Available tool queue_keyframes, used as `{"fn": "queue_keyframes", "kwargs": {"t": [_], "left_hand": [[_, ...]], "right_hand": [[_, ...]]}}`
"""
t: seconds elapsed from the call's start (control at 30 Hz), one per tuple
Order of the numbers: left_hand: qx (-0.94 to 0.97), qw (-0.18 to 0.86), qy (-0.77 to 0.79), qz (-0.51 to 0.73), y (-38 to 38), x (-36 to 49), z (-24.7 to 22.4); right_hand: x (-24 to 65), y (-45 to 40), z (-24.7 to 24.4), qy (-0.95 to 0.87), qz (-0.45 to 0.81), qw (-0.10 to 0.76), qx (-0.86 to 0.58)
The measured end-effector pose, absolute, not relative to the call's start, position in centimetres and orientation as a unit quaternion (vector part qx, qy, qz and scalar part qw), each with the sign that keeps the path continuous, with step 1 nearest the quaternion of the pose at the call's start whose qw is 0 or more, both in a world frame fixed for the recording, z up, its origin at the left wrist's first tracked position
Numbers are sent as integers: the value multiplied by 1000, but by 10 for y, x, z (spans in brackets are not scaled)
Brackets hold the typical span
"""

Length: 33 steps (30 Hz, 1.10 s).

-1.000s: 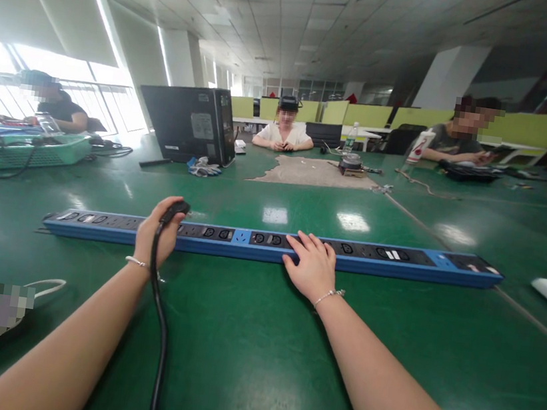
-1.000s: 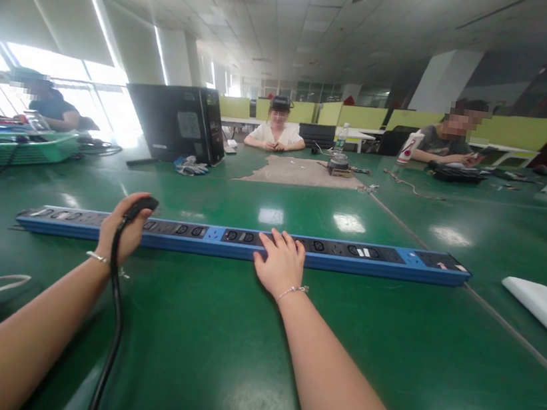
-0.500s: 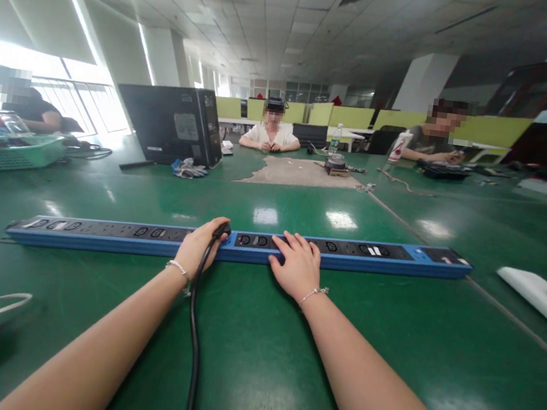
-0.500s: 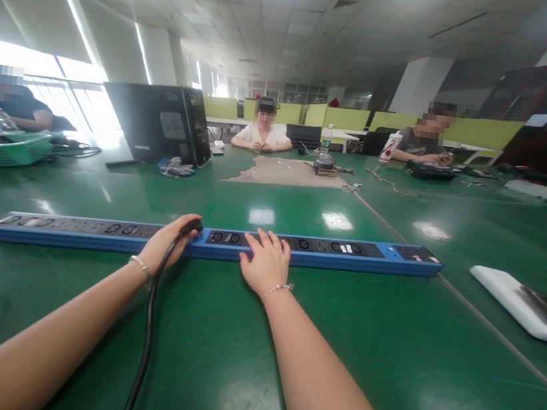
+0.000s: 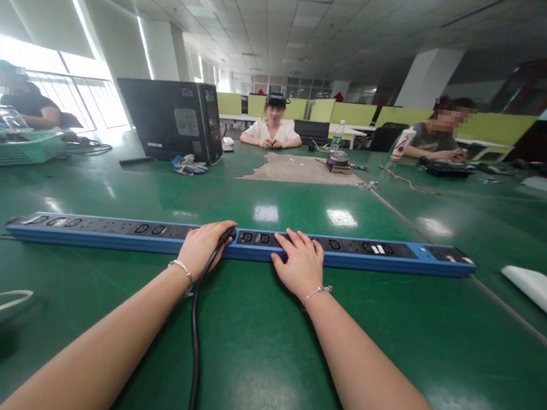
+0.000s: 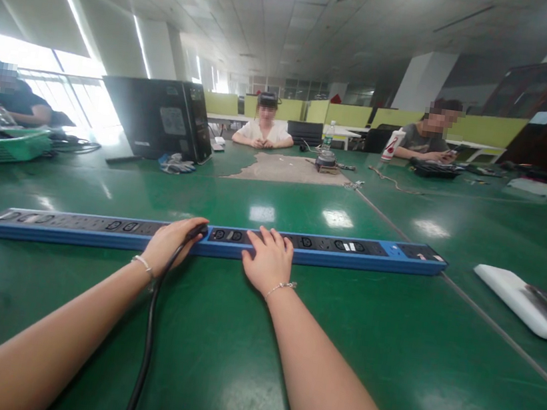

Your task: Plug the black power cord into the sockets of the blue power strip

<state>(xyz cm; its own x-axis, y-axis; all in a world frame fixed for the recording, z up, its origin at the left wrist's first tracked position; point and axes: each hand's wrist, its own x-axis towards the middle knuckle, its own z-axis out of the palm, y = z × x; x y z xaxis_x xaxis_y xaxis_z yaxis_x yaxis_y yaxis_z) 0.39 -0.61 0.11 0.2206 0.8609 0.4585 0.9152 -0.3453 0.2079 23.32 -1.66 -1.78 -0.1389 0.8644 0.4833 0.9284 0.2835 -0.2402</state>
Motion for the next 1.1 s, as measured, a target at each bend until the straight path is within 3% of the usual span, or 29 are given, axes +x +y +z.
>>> {"fn": "queue_keyframes", "kwargs": {"t": [0.2, 0.5, 1.1], "left_hand": [[-780, 79, -575, -233, -17, 5, -1], [-798, 80, -557, -215, -18, 1, -6], [-760, 121, -603, -211, -19, 1, -16]], "right_hand": [[230, -19, -15, -757, -49, 297, -580], [152, -25, -14, -835, -10, 369, -409], [122, -3, -13, -798, -9, 377, -470]]}}
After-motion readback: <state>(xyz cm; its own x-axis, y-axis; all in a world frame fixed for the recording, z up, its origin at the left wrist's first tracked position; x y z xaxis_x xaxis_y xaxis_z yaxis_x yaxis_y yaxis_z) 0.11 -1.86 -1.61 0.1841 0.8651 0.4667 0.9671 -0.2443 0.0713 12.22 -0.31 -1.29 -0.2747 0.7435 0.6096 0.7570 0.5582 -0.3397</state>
